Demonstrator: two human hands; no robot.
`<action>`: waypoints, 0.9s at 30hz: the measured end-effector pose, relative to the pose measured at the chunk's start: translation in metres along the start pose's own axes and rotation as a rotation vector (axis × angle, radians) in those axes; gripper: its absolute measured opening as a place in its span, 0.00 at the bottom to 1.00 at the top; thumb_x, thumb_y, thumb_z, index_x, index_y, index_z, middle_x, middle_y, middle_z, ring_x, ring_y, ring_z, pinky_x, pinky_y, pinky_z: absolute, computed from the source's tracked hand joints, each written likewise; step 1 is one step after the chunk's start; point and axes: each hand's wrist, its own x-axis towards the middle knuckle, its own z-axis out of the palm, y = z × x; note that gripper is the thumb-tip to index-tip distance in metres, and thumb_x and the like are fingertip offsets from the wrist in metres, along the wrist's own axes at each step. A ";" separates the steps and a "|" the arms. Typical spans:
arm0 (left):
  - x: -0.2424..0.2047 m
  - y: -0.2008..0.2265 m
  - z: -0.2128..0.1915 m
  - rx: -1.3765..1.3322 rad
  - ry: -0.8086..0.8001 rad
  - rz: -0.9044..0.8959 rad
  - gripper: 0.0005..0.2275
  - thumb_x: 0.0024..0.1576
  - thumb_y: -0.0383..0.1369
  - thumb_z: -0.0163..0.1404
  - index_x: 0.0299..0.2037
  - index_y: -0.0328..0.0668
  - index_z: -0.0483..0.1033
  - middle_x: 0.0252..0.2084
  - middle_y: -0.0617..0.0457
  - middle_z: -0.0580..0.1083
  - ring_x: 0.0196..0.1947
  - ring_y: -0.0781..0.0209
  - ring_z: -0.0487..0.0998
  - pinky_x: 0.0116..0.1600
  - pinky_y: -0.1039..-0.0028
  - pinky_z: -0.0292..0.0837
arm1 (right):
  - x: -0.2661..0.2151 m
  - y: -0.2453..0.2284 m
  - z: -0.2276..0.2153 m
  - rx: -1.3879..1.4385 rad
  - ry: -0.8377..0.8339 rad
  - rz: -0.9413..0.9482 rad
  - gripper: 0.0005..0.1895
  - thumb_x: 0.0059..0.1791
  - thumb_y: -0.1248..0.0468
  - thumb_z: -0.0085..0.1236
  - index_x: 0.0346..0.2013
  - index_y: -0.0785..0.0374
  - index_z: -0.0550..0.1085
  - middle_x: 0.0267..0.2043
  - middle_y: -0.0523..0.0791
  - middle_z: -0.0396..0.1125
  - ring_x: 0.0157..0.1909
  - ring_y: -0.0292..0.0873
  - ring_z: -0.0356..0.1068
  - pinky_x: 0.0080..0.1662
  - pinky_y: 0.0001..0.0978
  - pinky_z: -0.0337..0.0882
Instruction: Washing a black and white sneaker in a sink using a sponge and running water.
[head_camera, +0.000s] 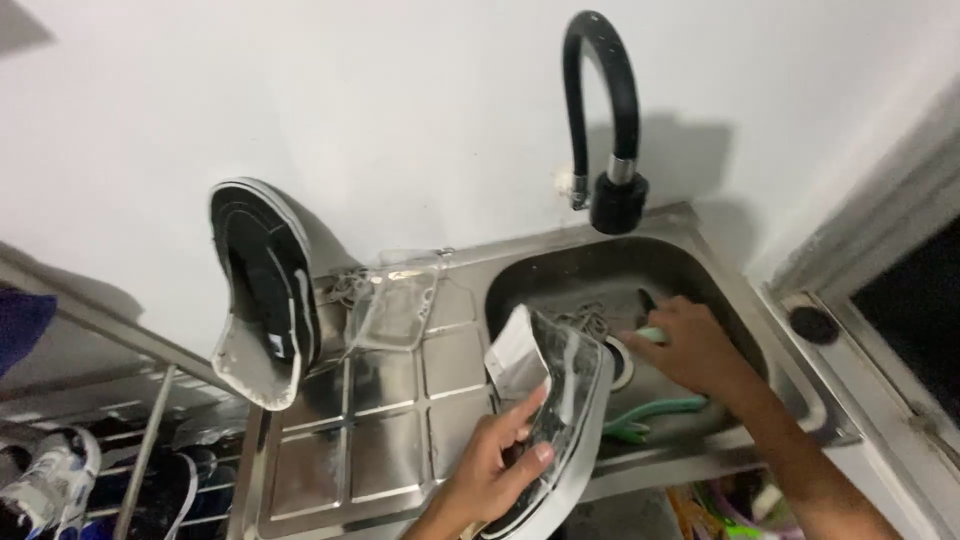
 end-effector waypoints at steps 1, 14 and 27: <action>0.001 0.002 0.002 0.059 0.012 0.034 0.29 0.62 0.45 0.49 0.73 0.44 0.63 0.23 0.65 0.53 0.21 0.75 0.51 0.40 0.77 0.64 | 0.003 -0.001 0.003 -0.099 -0.148 -0.019 0.31 0.49 0.35 0.50 0.41 0.60 0.79 0.48 0.48 0.65 0.50 0.49 0.67 0.54 0.46 0.65; 0.093 0.039 -0.010 0.290 -0.187 0.153 0.32 0.64 0.52 0.39 0.76 0.50 0.48 0.52 0.45 0.73 0.41 0.60 0.70 0.48 0.67 0.67 | -0.004 -0.069 -0.064 1.085 -0.336 0.286 0.39 0.42 0.41 0.45 0.61 0.60 0.73 0.56 0.54 0.74 0.53 0.55 0.73 0.54 0.52 0.71; 0.146 0.011 -0.014 -0.304 0.073 -0.366 0.31 0.60 0.57 0.53 0.66 0.44 0.66 0.54 0.54 0.71 0.60 0.60 0.68 0.71 0.62 0.55 | 0.018 -0.040 -0.015 1.282 -0.199 0.160 0.51 0.48 0.27 0.37 0.71 0.62 0.62 0.70 0.57 0.56 0.70 0.62 0.53 0.69 0.65 0.53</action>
